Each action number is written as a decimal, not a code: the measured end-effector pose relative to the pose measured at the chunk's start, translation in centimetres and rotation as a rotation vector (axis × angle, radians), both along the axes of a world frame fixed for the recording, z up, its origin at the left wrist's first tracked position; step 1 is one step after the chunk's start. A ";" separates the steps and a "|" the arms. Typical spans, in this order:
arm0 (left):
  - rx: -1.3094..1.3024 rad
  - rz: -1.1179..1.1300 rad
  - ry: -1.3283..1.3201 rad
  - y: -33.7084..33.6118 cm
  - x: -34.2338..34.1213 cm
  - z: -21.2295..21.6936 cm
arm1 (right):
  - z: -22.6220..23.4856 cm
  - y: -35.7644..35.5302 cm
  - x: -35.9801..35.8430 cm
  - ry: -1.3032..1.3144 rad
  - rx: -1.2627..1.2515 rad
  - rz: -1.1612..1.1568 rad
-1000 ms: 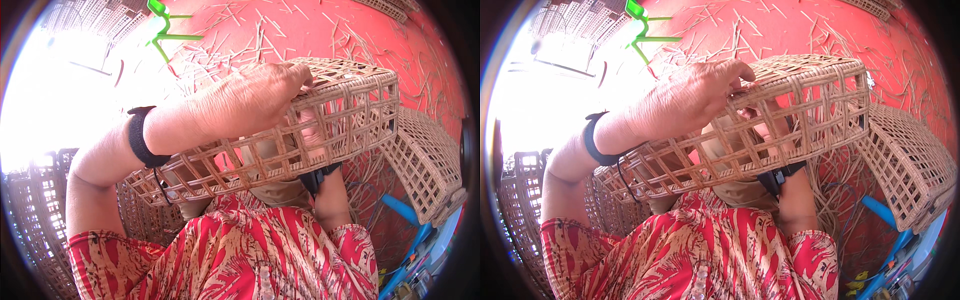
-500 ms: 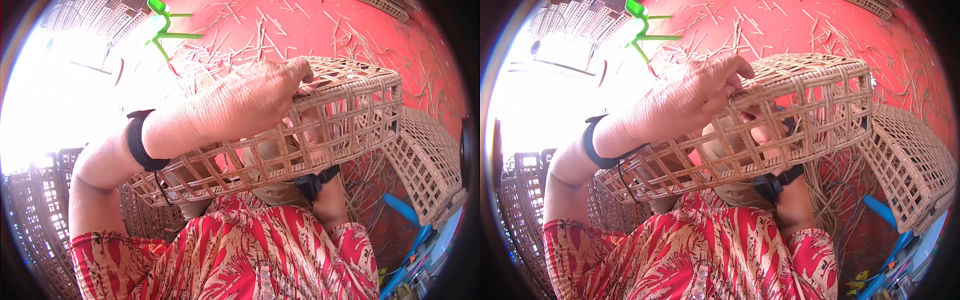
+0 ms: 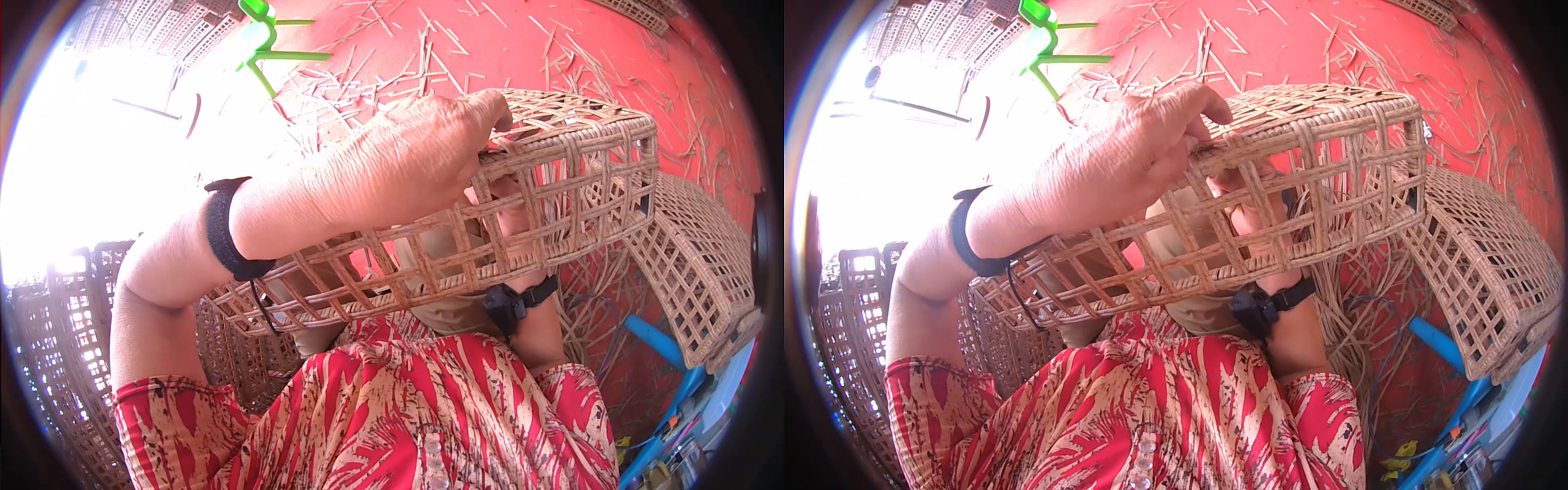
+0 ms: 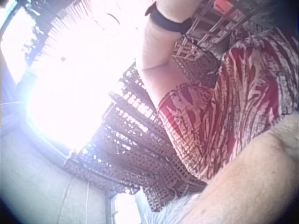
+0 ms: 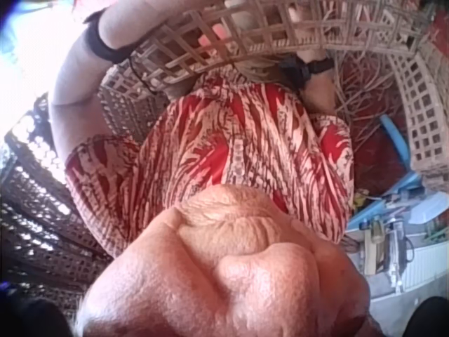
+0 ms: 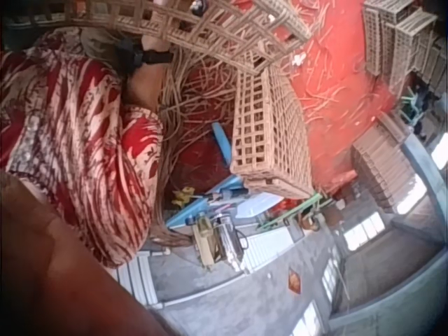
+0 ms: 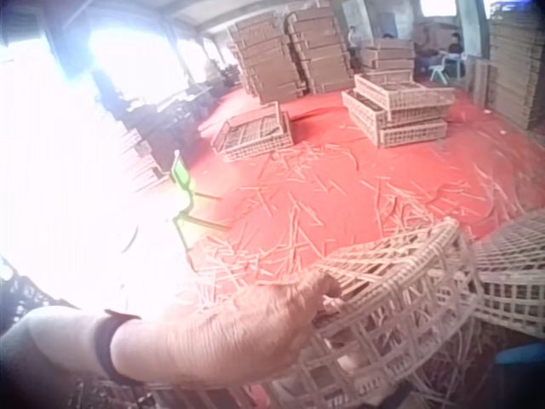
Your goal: Assembling and securing a woven bamboo frame using a pneumatic stapler.
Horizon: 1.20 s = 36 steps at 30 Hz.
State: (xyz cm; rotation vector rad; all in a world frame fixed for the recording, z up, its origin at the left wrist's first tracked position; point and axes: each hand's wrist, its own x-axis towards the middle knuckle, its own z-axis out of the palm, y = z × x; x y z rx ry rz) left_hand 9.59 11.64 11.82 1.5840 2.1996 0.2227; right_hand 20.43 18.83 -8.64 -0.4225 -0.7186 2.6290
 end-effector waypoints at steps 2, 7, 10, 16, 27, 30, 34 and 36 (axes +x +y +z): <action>-0.034 0.053 -0.072 0.1 0.0 0.2 | 0.2 0.1 -0.1 -0.031 -0.196 -0.042; -0.013 0.010 0.026 0.0 -0.1 -0.1 | 1.4 0.9 1.3 0.250 0.031 0.081; 0.011 0.080 -0.095 -0.1 -0.1 -0.2 | 2.0 0.4 1.4 0.167 0.068 0.033; 0.011 0.134 -0.159 0.3 -0.1 0.5 | 2.6 -1.1 0.9 0.002 0.135 -0.043; 0.106 -0.075 -0.110 -2.3 0.1 0.5 | -0.8 0.5 1.7 -0.099 0.210 0.099; 0.077 -0.072 -0.171 -3.2 1.2 0.9 | -1.9 1.0 3.1 -0.082 0.252 0.012; 0.286 -0.236 0.016 -4.6 3.0 -0.8 | -6.2 4.7 6.1 -0.189 -0.028 -0.180; 0.254 0.054 -0.078 -4.8 3.9 -2.1 | -6.4 5.6 7.8 -0.242 0.021 -0.342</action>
